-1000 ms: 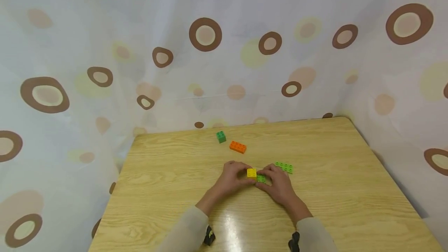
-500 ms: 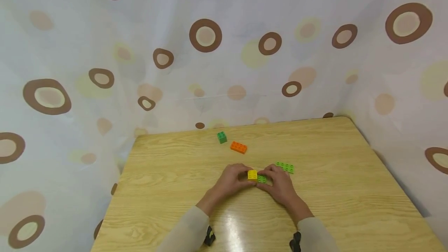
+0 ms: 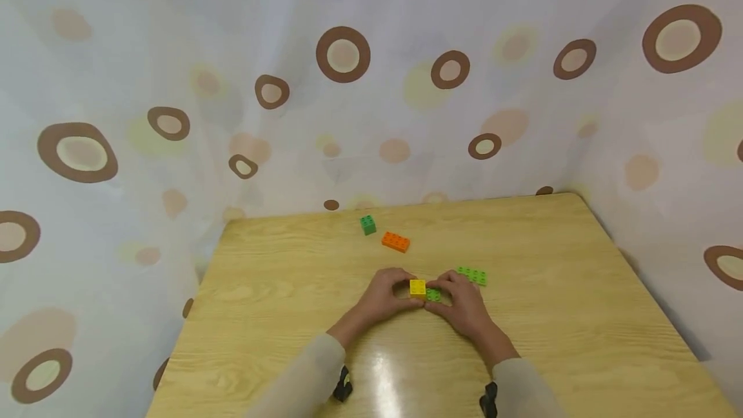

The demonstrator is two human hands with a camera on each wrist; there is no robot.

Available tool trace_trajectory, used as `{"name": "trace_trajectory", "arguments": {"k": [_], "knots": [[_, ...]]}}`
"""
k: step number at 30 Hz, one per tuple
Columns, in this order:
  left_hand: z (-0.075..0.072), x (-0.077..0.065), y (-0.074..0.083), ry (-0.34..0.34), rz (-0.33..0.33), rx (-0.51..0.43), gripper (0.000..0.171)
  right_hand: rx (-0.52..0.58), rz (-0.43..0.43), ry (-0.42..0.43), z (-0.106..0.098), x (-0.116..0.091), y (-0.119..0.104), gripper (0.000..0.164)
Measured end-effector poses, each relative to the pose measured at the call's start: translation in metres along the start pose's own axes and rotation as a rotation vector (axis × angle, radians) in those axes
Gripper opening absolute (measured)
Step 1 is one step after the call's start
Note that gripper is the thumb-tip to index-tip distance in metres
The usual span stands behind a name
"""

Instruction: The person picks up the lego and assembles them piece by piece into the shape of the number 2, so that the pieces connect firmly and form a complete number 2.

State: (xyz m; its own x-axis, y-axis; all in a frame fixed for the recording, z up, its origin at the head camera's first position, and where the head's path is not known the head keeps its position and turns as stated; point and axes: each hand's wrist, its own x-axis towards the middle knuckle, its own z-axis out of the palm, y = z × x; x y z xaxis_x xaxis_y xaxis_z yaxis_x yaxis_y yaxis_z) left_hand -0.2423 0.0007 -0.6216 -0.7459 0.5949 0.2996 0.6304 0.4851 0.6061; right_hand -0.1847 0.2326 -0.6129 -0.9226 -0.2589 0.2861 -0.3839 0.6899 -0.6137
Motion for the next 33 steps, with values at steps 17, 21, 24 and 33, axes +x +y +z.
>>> {"name": "trace_trajectory", "arguments": {"k": [17, 21, 24, 33], "knots": [[-0.023, -0.016, -0.005, -0.036, -0.071, 0.000, 0.059, 0.266, 0.253, -0.015, -0.005, -0.002, 0.000, 0.078], [-0.046, -0.027, -0.016, -0.100, -0.151, 0.074, 0.095, 0.300, 0.291, -0.013, -0.009, 0.002, -0.001, 0.080], [-0.068, -0.038, -0.033, -0.101, -0.186, 0.148, 0.097, 0.331, 0.281, -0.003, -0.010, 0.005, -0.001, 0.081], [-0.097, -0.064, -0.083, -0.047, -0.367, 0.466, 0.072, 0.364, 0.276, 0.004, -0.004, 0.042, 0.000, 0.081]]}}
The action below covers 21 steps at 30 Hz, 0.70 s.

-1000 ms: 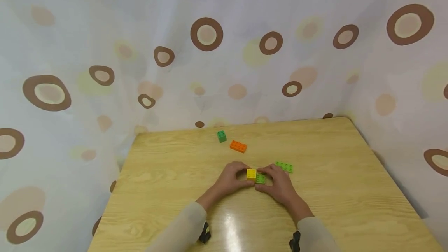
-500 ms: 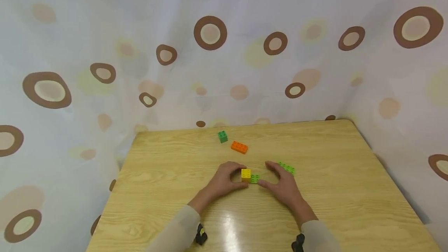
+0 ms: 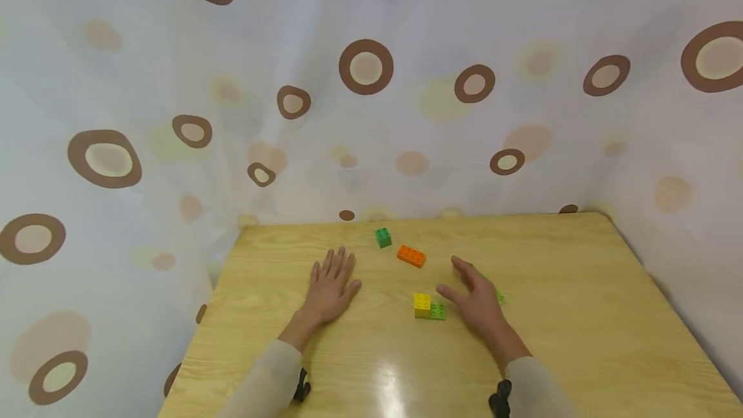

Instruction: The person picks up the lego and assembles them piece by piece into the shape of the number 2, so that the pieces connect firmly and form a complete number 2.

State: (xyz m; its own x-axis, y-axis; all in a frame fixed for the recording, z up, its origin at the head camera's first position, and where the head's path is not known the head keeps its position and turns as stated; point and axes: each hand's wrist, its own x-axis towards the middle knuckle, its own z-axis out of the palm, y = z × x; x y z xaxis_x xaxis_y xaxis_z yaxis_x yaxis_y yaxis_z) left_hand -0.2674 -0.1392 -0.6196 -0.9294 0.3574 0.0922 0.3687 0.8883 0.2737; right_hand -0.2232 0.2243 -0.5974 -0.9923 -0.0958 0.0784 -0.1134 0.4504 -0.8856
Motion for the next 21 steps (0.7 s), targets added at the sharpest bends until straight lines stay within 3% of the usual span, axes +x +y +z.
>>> {"name": "trace_trajectory", "arguments": {"k": [4, 8, 13, 17, 21], "knots": [[0.003, -0.004, -0.004, -0.036, -0.049, 0.032, 0.073, -0.001, -0.047, -0.008, 0.006, 0.023, -0.007, 0.081], [0.003, -0.003, -0.006, -0.021, -0.051, 0.047, 0.072, -0.013, -0.074, -0.020, 0.015, 0.046, -0.009, 0.077], [0.008, -0.002, -0.007, -0.057, -0.073, 0.090, 0.073, 0.051, -0.017, -0.073, 0.030, 0.062, -0.006, 0.076], [0.007, 0.001, -0.010, -0.091, -0.080, 0.068, 0.073, 0.121, 0.048, -0.083, 0.042, 0.070, -0.002, 0.074], [0.000, 0.006, -0.011, -0.140, -0.081, 0.031, 0.073, 0.105, 0.046, -0.075, 0.051, 0.079, -0.001, 0.073]]}}
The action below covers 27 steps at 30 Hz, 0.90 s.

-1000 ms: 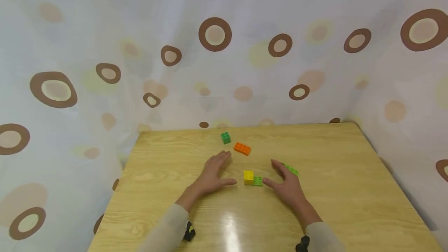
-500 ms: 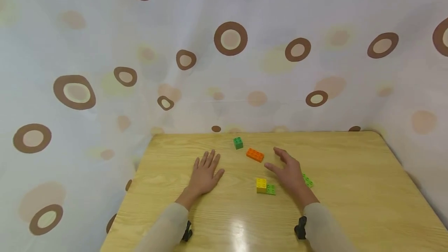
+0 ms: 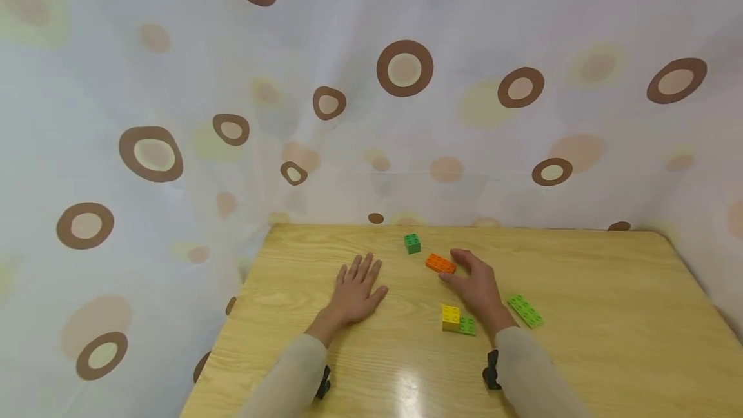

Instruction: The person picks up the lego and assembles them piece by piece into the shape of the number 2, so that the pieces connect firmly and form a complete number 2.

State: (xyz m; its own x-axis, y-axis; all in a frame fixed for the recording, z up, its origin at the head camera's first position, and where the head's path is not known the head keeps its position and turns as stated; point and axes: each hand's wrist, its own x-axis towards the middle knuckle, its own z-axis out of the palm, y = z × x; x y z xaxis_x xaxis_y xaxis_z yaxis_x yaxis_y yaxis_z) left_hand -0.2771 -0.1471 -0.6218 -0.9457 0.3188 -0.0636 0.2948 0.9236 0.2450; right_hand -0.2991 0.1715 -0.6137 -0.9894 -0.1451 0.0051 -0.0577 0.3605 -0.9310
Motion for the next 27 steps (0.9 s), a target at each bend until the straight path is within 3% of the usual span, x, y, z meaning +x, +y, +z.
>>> {"name": "trace_trajectory", "arguments": {"k": [4, 8, 13, 18, 27], "knots": [[-0.008, 0.000, 0.004, -0.060, 0.003, -0.021, 0.073, -0.042, -0.012, 0.001, 0.003, 0.003, -0.003, 0.072], [-0.012, -0.001, 0.008, -0.070, 0.014, -0.047, 0.075, -0.065, -0.023, -0.008, 0.006, 0.006, -0.008, 0.074], [-0.004, 0.003, 0.007, -0.078, 0.011, -0.031, 0.075, -0.031, -0.010, -0.032, 0.008, 0.007, -0.010, 0.078], [0.006, 0.006, 0.004, -0.079, -0.003, -0.006, 0.075, -0.077, -0.041, -0.020, 0.010, 0.009, -0.004, 0.077], [0.004, 0.009, -0.009, -0.067, -0.017, 0.032, 0.076, -0.086, -0.132, -0.020, 0.011, 0.006, -0.007, 0.068]]}}
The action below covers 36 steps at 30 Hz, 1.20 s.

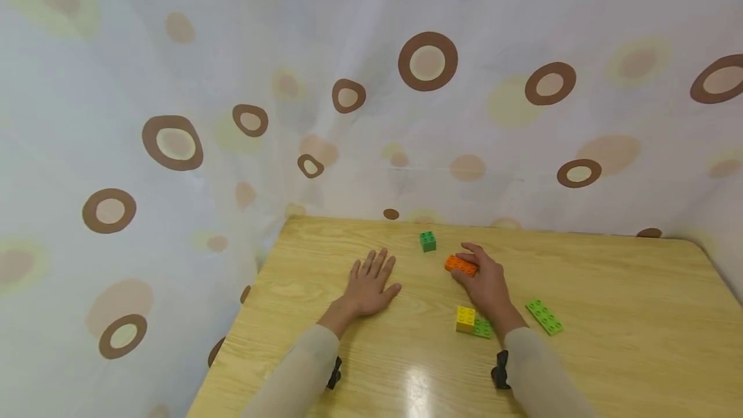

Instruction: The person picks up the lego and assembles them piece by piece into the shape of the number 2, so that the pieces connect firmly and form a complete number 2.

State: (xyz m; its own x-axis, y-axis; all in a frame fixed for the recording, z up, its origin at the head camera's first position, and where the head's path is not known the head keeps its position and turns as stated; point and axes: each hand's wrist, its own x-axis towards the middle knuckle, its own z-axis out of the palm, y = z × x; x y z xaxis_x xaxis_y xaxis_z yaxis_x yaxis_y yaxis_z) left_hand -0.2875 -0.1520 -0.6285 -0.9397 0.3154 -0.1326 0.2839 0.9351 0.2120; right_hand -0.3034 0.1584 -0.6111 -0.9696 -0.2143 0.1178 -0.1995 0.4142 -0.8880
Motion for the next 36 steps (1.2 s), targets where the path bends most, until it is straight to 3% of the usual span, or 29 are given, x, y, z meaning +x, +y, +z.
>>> {"name": "trace_trajectory", "arguments": {"k": [6, 11, 19, 21, 23, 26, 30, 32, 36], "knots": [[-0.015, -0.001, 0.003, -0.006, 0.001, 0.005, 0.075, -0.067, -0.162, 0.049, -0.029, -0.009, -0.018, 0.060], [-0.016, -0.002, 0.004, -0.007, 0.011, -0.003, 0.076, -0.133, -0.306, 0.116, -0.052, -0.023, -0.042, 0.057], [-0.024, 0.003, 0.014, 0.005, 0.043, -0.025, 0.075, -0.129, -0.352, 0.118, -0.071, -0.057, -0.062, 0.058], [-0.030, 0.003, 0.019, 0.009, 0.046, -0.067, 0.075, -0.124, -0.357, 0.103, -0.072, -0.065, -0.063, 0.058], [-0.038, 0.002, 0.031, 0.027, 0.062, -0.133, 0.073, -0.119, -0.366, 0.086, -0.071, -0.072, -0.062, 0.058], [-0.045, -0.001, 0.058, 0.057, 0.158, -0.277, 0.073, -0.102, -0.366, 0.065, -0.068, -0.082, -0.058, 0.057], [-0.034, -0.010, 0.101, 0.011, 0.284, -0.466, 0.080, -0.106, -0.342, 0.039, -0.060, -0.093, -0.050, 0.054], [-0.025, -0.016, 0.119, -0.008, 0.284, -0.566, 0.079, -0.117, -0.325, 0.021, -0.055, -0.098, -0.046, 0.052], [-0.010, -0.024, 0.145, 0.054, 0.254, -0.679, 0.067, -0.133, -0.295, 0.004, -0.048, -0.105, -0.038, 0.049]]}}
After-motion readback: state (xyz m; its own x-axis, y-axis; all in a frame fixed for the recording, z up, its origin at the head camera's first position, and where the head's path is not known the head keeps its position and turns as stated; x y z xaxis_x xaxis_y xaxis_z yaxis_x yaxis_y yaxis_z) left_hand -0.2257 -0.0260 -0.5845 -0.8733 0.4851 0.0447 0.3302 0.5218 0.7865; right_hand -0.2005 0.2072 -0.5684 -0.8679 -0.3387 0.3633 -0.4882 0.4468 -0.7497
